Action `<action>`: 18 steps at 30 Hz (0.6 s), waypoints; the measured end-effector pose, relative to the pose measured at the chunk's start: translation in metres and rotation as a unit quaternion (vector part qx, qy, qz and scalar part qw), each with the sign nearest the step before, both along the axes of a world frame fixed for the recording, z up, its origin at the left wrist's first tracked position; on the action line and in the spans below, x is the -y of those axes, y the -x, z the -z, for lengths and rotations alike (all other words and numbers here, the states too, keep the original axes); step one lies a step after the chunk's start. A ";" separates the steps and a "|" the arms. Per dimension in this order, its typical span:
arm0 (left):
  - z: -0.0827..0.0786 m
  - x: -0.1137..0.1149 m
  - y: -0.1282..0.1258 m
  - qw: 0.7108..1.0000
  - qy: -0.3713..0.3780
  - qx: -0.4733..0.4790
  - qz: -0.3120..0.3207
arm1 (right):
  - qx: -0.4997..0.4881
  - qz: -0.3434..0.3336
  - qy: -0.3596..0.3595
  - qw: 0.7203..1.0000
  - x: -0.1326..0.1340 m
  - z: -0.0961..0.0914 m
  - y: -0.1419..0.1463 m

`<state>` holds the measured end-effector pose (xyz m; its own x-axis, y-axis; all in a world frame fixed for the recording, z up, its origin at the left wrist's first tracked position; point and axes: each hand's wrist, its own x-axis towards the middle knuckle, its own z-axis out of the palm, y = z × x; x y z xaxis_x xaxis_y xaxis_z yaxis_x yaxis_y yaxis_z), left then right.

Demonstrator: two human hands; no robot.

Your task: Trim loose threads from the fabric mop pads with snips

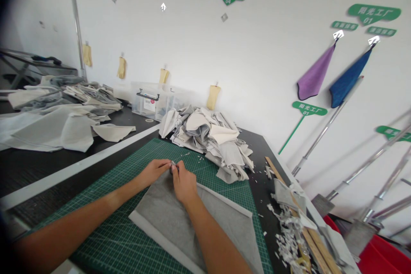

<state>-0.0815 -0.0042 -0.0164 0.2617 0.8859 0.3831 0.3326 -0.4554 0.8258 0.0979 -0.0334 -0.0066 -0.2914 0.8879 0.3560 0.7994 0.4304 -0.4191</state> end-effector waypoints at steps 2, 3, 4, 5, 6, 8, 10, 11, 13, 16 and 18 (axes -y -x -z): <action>0.001 0.000 0.000 1.000 -0.001 0.000 -0.001 | 0.002 -0.004 0.000 1.000 0.000 0.000 0.000; 0.001 -0.001 0.000 1.000 -0.001 0.001 -0.002 | 0.002 -0.006 -0.002 1.000 0.000 0.001 0.000; 0.002 -0.001 0.000 1.000 -0.001 0.001 -0.004 | 0.001 -0.009 -0.003 1.000 -0.001 0.001 0.000; 0.002 -0.001 0.000 1.000 -0.001 0.001 -0.006 | 0.001 -0.011 -0.005 1.000 -0.001 0.001 -0.001; 0.002 -0.001 0.000 1.000 -0.001 0.000 -0.006 | 0.000 -0.011 -0.006 1.000 -0.001 0.001 -0.001; 0.003 -0.001 0.000 1.000 0.000 -0.001 -0.004 | -0.003 -0.009 -0.007 1.000 0.000 0.002 0.000; 0.003 -0.001 0.001 1.000 0.001 0.000 -0.003 | -0.005 -0.008 -0.004 1.000 0.000 0.001 0.000; 0.004 -0.001 0.001 1.000 0.003 0.000 -0.004 | -0.006 -0.008 -0.001 1.000 0.000 0.001 0.000; 0.004 -0.001 0.001 1.000 0.007 -0.002 -0.006 | -0.009 -0.012 0.005 1.000 0.001 0.000 0.000; 0.003 -0.001 0.001 1.000 0.011 -0.002 -0.005 | -0.013 -0.015 0.011 1.000 0.001 0.000 0.000; 0.003 0.000 0.001 1.000 0.011 0.000 -0.006 | -0.017 -0.016 0.011 1.000 0.000 0.001 0.000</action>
<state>-0.0824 -0.0043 -0.0196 0.2511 0.8970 0.3637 0.3377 -0.4334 0.8356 0.0981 -0.0339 -0.0074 -0.3076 0.8859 0.3472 0.7709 0.4460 -0.4548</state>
